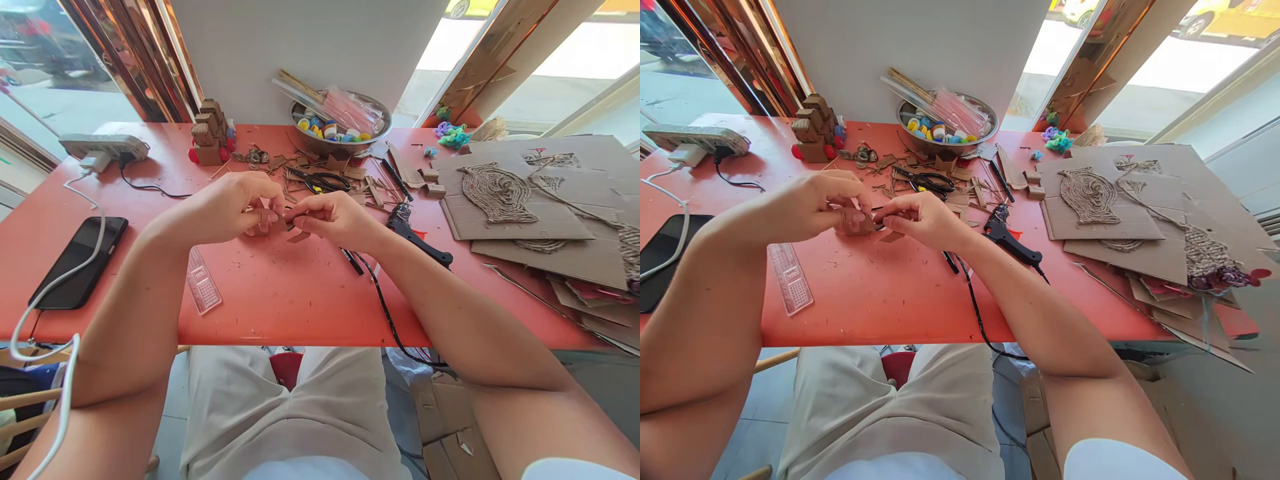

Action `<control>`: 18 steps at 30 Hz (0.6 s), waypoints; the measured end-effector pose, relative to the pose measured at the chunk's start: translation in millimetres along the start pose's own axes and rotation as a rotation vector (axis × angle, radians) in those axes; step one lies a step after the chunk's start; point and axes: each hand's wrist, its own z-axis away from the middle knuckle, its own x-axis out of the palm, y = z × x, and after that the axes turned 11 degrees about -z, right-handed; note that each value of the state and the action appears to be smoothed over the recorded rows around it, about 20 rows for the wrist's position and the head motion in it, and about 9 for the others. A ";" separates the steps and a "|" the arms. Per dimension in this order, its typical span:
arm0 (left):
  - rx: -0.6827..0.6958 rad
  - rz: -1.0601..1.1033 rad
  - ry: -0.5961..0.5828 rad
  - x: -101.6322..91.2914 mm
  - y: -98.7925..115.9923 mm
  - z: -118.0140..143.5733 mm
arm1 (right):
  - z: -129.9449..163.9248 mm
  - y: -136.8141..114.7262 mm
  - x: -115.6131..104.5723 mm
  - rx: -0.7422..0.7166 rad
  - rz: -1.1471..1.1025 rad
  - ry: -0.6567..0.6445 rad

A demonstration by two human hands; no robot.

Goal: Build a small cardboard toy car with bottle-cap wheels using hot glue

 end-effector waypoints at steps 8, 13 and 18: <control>0.011 0.069 -0.012 -2.0 -2.1 -4.3 | 0.0 0.9 3.4 0.011 0.030 0.033; 0.018 0.121 0.011 -3.3 1.8 -3.7 | 0.8 -4.0 3.0 0.036 0.031 -0.026; 0.053 0.115 0.001 -1.2 4.8 -5.5 | 1.6 -11.3 2.3 0.062 0.122 -0.151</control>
